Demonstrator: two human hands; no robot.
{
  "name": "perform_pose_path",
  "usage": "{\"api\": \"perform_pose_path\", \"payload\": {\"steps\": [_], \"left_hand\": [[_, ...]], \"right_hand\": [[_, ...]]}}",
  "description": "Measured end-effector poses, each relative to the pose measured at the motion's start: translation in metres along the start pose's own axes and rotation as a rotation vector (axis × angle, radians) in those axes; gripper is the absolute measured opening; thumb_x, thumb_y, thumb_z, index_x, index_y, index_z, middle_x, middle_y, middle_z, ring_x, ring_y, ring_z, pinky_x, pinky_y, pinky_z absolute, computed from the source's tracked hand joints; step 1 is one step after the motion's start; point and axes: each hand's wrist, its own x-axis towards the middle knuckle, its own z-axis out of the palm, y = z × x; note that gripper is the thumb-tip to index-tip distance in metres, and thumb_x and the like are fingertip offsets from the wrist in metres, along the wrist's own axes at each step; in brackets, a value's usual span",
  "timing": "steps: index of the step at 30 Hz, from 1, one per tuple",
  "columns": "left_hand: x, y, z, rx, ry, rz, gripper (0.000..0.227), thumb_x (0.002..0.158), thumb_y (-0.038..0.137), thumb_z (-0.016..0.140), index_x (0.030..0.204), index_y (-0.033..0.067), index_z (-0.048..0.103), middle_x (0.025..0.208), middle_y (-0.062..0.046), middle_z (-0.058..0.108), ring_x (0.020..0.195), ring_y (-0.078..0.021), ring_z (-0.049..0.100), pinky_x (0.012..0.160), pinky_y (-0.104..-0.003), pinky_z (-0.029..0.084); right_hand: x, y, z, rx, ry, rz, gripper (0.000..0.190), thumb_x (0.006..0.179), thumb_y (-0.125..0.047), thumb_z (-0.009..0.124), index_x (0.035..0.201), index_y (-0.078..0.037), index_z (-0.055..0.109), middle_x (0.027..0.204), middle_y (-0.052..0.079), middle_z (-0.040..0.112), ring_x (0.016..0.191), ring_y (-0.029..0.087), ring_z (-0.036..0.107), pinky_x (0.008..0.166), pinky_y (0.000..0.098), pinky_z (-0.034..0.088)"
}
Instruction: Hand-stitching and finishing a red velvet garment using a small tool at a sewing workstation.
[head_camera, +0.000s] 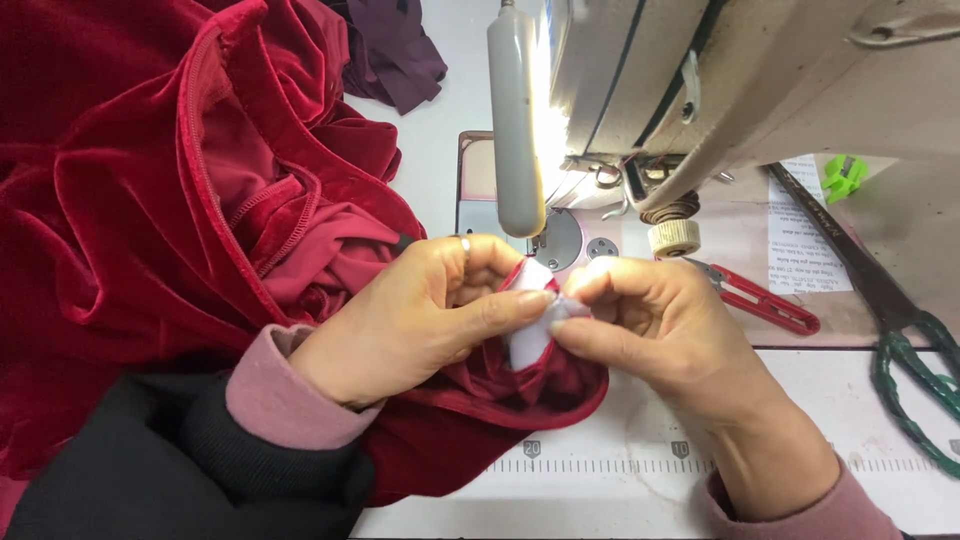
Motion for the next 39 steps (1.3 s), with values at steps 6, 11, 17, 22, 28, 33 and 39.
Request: {"api": "perform_pose_path", "payload": {"steps": [6, 11, 17, 22, 28, 33, 39], "left_hand": [[-0.019, 0.005, 0.014, 0.286, 0.267, -0.149, 0.012, 0.083, 0.015, 0.072, 0.091, 0.0054, 0.071, 0.072, 0.001, 0.067, 0.053, -0.0039, 0.055, 0.048, -0.018, 0.046], [-0.034, 0.003, 0.028, 0.424, 0.335, 0.096, 0.017, 0.089, 0.019, 0.059, 0.095, 0.0086, 0.071, 0.089, 0.001, 0.073, 0.078, -0.0058, 0.065, 0.072, -0.02, 0.051], [-0.04, 0.017, 0.043, 0.605, 0.459, 0.125, 0.019, 0.097, 0.023, 0.042, 0.096, 0.0103, 0.056, 0.055, -0.001, 0.053, 0.042, -0.0134, 0.054, 0.046, -0.026, 0.04], [-0.026, 0.022, 0.036, 0.782, 0.487, 0.46, 0.012, 0.095, 0.006, 0.044, 0.105, 0.0036, 0.048, 0.072, -0.003, 0.051, 0.059, -0.0156, 0.05, 0.063, -0.029, 0.041], [-0.016, 0.024, 0.025, 0.746, 0.223, 0.696, 0.023, 0.085, -0.01, 0.043, 0.086, 0.0046, 0.061, 0.081, -0.006, 0.063, 0.074, -0.019, 0.059, 0.076, -0.03, 0.048], [-0.014, 0.022, 0.025, 0.761, 0.284, 0.584, 0.016, 0.086, 0.005, 0.06, 0.098, 0.0105, 0.069, 0.075, -0.002, 0.059, 0.07, -0.0135, 0.056, 0.068, -0.025, 0.046], [-0.009, 0.019, 0.019, 0.737, 0.326, 0.511, 0.019, 0.08, 0.005, 0.062, 0.096, 0.01, 0.07, 0.083, -0.002, 0.067, 0.075, -0.0107, 0.063, 0.07, -0.022, 0.049]], "right_hand": [[0.002, 0.005, -0.004, 0.138, 0.023, -0.013, 0.006, 0.081, -0.003, 0.07, 0.085, 0.0, 0.067, 0.08, 0.007, 0.07, 0.072, 0.013, 0.064, 0.066, 0.0245, 0.052], [0.002, 0.007, -0.003, 0.164, 0.009, -0.031, 0.006, 0.081, -0.005, 0.07, 0.083, -0.002, 0.066, 0.075, 0.005, 0.068, 0.066, 0.011, 0.061, 0.061, 0.0218, 0.049], [-0.001, 0.015, 0.007, 0.26, -0.005, -0.029, 0.014, 0.081, -0.013, 0.071, 0.088, -0.002, 0.068, 0.077, 0.003, 0.066, 0.068, 0.01, 0.056, 0.063, 0.0227, 0.044], [0.0, 0.012, 0.01, 0.259, 0.08, 0.016, 0.014, 0.077, -0.016, 0.068, 0.083, -0.004, 0.066, 0.061, -0.004, 0.048, 0.056, 0.006, 0.034, 0.052, 0.0212, 0.023], [0.004, 0.009, 0.009, 0.331, 0.085, 0.015, 0.013, 0.08, -0.015, 0.066, 0.08, -0.003, 0.062, 0.063, 0.002, 0.056, 0.056, 0.009, 0.045, 0.053, 0.0228, 0.031], [0.004, 0.014, 0.005, 0.303, 0.114, 0.034, 0.013, 0.083, -0.014, 0.067, 0.084, -0.001, 0.067, 0.072, 0.003, 0.061, 0.064, 0.011, 0.054, 0.058, 0.0236, 0.041], [0.003, 0.005, 0.008, 0.241, 0.098, 0.009, 0.02, 0.084, -0.008, 0.065, 0.099, 0.005, 0.067, 0.089, 0.011, 0.071, 0.076, 0.018, 0.068, 0.072, 0.0318, 0.06]]}}
